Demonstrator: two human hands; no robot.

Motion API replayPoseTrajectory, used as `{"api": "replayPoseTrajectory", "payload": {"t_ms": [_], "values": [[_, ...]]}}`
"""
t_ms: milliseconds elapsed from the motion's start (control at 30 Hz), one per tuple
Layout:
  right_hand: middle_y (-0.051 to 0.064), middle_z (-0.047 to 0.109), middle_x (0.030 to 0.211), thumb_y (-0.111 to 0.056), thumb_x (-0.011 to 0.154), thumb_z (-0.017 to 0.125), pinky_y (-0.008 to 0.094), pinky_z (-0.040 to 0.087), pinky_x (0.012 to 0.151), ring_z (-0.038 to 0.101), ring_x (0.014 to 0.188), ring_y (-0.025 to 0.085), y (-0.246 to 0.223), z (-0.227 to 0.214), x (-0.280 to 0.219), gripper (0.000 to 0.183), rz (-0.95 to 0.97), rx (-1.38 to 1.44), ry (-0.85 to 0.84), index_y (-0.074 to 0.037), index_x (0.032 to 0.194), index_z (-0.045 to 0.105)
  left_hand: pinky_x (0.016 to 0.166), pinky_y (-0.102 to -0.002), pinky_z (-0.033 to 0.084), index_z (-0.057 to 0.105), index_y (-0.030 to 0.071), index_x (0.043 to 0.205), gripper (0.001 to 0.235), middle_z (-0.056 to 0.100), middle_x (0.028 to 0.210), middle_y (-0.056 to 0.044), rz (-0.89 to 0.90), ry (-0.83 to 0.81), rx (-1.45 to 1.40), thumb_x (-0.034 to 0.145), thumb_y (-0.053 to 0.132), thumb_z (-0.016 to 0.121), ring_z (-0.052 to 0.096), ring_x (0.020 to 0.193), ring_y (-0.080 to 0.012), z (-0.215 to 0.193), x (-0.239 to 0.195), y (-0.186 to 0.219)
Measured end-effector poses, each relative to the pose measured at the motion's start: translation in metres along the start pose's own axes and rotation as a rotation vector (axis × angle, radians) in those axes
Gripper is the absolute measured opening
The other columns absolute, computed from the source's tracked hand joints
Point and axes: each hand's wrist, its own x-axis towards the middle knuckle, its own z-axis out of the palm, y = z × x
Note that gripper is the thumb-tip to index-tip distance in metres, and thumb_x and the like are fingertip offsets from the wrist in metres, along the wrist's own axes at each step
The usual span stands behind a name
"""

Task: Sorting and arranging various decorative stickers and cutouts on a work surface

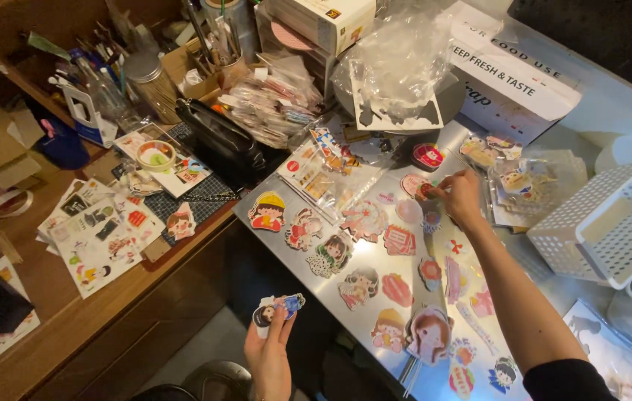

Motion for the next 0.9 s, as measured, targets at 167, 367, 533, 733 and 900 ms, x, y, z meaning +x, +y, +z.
{"api": "replayPoseTrajectory", "payload": {"t_ms": [167,367,533,733,900], "values": [[0.019,0.051,0.109,-0.032,0.084,0.086,0.047,0.043,0.085,0.048,0.105,0.039,0.003,0.001,0.002,0.035,-0.094,-0.076,0.066,0.000,0.094,0.077,0.104,-0.044,0.055,0.063,-0.008,0.127,0.038,0.069,0.128,-0.023,-0.006,-0.052,0.006,0.091,0.005,0.063,0.064,0.119,-0.0305,0.037,0.017,-0.017],[0.017,0.065,0.107,-0.006,0.105,0.057,0.037,0.047,0.088,0.063,0.099,0.027,-0.114,-0.095,-0.073,0.013,-0.164,0.418,0.299,-0.002,0.115,0.065,0.101,-0.045,0.057,0.062,-0.008,0.128,0.041,0.068,0.129,-0.022,-0.009,-0.181,0.013,0.090,0.006,0.064,0.064,0.119,-0.0301,0.072,0.030,-0.020],[0.015,0.058,0.139,-0.004,0.097,0.064,0.028,0.056,0.073,0.060,0.082,0.016,-0.236,-0.130,-0.156,0.040,-0.106,1.033,0.191,-0.001,0.135,0.052,0.099,-0.046,0.060,0.063,-0.007,0.116,0.026,0.070,0.118,-0.022,0.043,-0.364,-0.050,0.093,0.005,0.063,0.067,0.109,-0.0280,0.086,0.025,0.004],[0.009,0.075,0.114,-0.005,0.084,0.075,0.027,0.057,0.087,0.070,0.097,0.015,-0.355,-0.103,-0.213,0.032,0.222,1.185,-0.042,-0.002,0.116,0.073,0.097,-0.049,0.061,0.025,0.020,0.157,0.070,0.019,0.168,-0.008,0.340,-0.564,0.103,0.095,0.018,0.059,0.060,0.126,-0.0326,0.054,0.010,0.077],[0.011,0.070,0.082,-0.012,0.087,0.081,0.019,0.047,0.060,0.063,0.072,0.014,-0.405,-0.056,-0.237,0.030,0.293,1.309,-0.020,-0.001,0.114,0.077,0.101,-0.049,0.057,0.020,0.014,0.162,0.070,0.043,0.147,-0.032,0.389,-0.495,0.005,0.099,0.001,0.048,0.062,0.121,-0.0366,0.001,0.016,0.136]]}}
